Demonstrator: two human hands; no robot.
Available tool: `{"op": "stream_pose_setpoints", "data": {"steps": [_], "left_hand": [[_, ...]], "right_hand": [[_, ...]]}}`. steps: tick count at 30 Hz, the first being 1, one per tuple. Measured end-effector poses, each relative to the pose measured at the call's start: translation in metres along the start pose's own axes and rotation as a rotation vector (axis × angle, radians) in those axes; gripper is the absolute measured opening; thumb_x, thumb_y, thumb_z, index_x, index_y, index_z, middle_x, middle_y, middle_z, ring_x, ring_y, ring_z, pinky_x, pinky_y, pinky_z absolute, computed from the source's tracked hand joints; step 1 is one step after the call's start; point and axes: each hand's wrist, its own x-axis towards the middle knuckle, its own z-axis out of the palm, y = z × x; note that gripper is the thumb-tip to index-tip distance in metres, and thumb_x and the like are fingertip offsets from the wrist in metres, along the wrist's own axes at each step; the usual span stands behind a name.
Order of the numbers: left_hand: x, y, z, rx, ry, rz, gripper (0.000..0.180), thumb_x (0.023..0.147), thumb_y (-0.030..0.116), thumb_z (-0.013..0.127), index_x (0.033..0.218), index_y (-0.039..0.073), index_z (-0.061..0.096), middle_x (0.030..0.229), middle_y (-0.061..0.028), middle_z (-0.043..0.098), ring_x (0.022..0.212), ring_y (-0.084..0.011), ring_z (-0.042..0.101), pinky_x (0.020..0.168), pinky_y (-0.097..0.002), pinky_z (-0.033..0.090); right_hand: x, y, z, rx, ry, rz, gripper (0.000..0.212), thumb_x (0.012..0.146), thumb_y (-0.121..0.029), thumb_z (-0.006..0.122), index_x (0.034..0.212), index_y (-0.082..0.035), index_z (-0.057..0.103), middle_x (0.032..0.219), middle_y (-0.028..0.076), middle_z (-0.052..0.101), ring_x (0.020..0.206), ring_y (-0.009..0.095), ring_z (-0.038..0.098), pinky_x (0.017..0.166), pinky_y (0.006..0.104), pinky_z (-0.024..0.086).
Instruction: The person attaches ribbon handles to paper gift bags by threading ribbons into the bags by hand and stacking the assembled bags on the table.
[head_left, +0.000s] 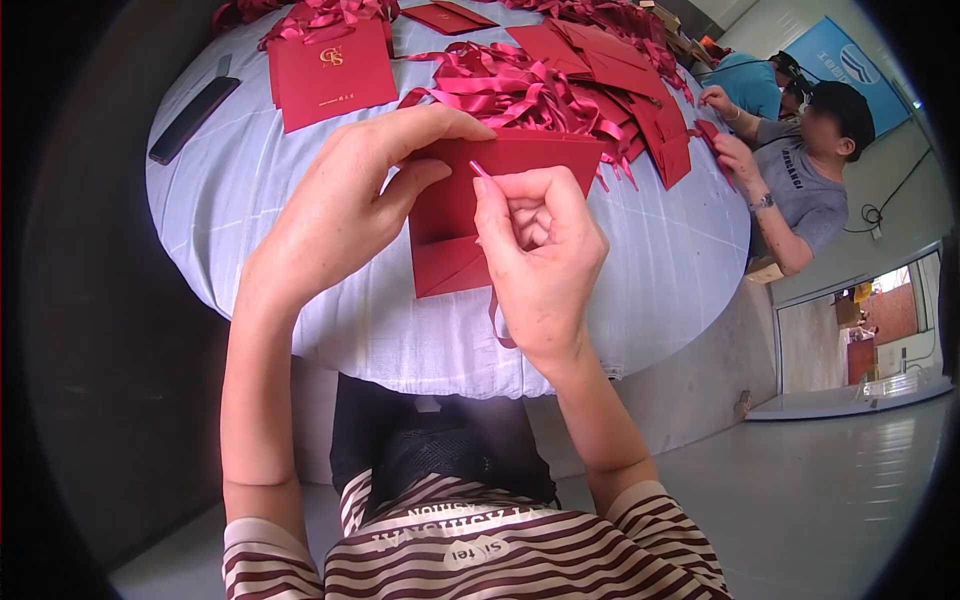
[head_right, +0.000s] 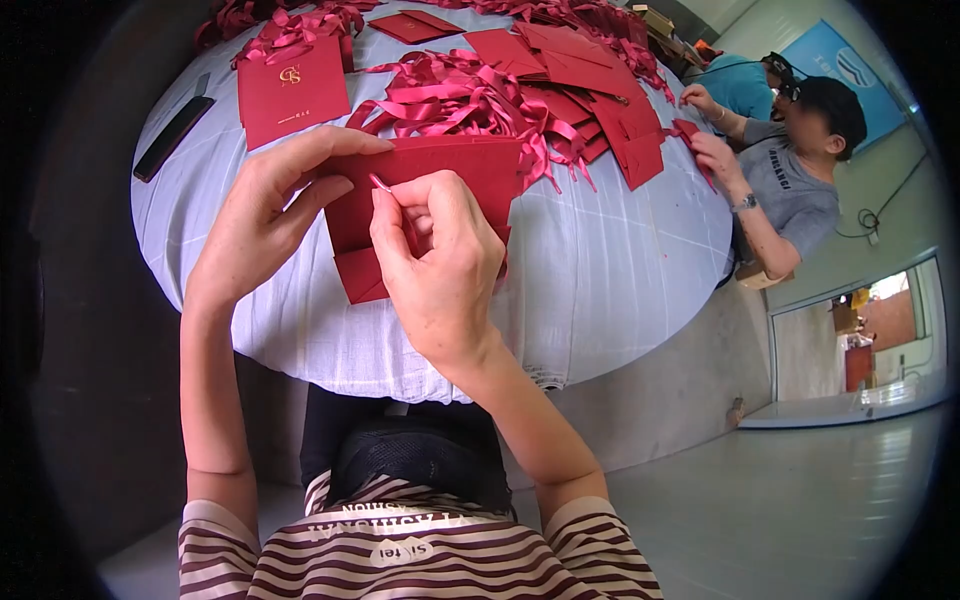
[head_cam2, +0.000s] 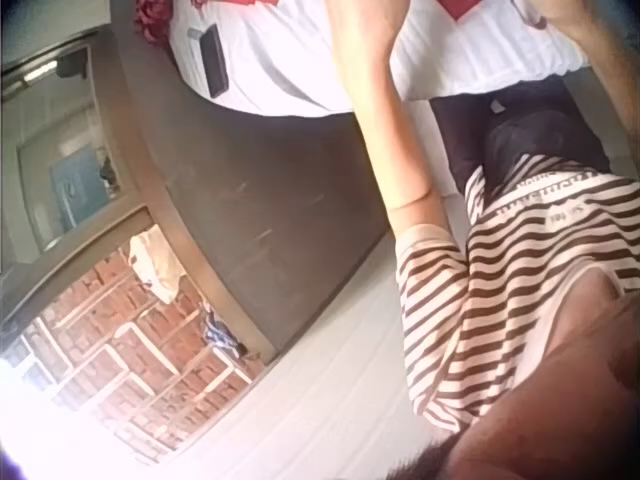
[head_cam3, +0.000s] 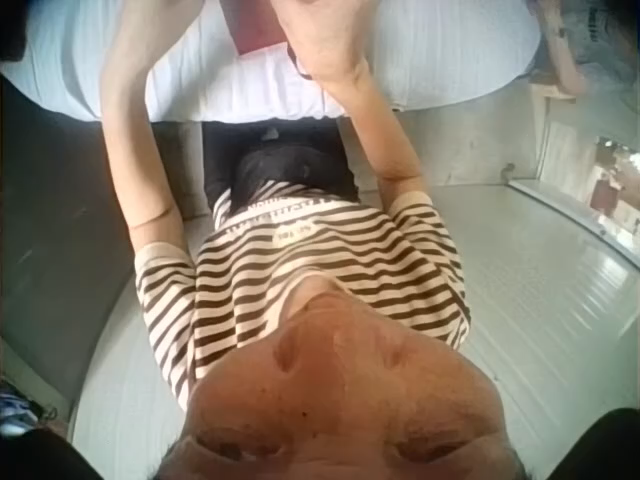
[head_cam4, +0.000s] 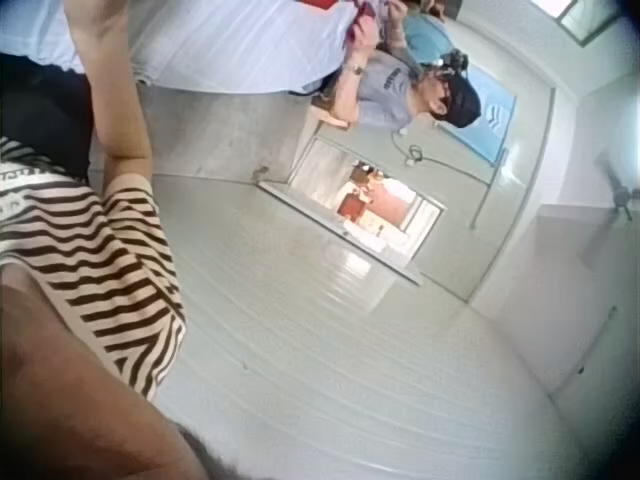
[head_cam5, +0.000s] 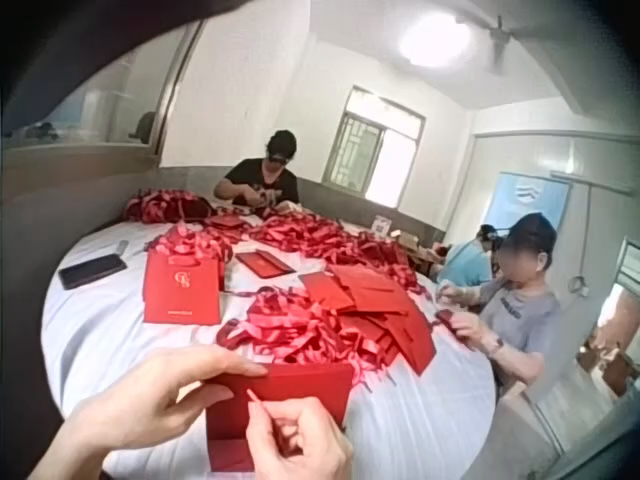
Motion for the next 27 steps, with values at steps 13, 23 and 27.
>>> {"op": "stream_pose_setpoints", "data": {"steps": [13, 23, 27], "left_hand": [[-0.004, 0.012, 0.012, 0.067, 0.094, 0.019, 0.03, 0.077, -0.01, 0.058, 0.104, 0.001, 0.063, 0.094, -0.0093, 0.064, 0.083, -0.0208, 0.063, 0.075, -0.0298, 0.05], [-0.008, 0.032, 0.029, 0.197, 0.184, 0.121, 0.032, 0.07, -0.015, 0.057, 0.098, 0.0, 0.059, 0.083, -0.0129, 0.053, 0.075, -0.0289, 0.052, 0.066, -0.0354, 0.043], [-0.012, 0.039, 0.034, 0.212, 0.198, 0.135, 0.032, 0.071, -0.014, 0.057, 0.1, 0.0, 0.056, 0.083, -0.0139, 0.049, 0.076, -0.0297, 0.05, 0.066, -0.0365, 0.042]], "right_hand": [[-0.004, -0.009, -0.004, -0.022, 0.034, 0.006, 0.012, 0.084, 0.002, 0.065, 0.082, -0.001, 0.054, 0.066, -0.002, 0.056, 0.053, -0.001, 0.048, 0.045, 0.016, 0.037], [-0.011, -0.028, -0.009, -0.302, 0.092, -0.129, 0.014, 0.079, 0.0, 0.068, 0.081, 0.0, 0.055, 0.07, 0.007, 0.057, 0.051, 0.013, 0.056, 0.049, 0.0249, 0.048], [-0.019, -0.033, -0.007, -0.221, 0.109, -0.018, 0.012, 0.082, 0.0, 0.065, 0.082, 0.0, 0.053, 0.072, 0.007, 0.059, 0.055, 0.01, 0.056, 0.049, 0.0241, 0.047]]}}
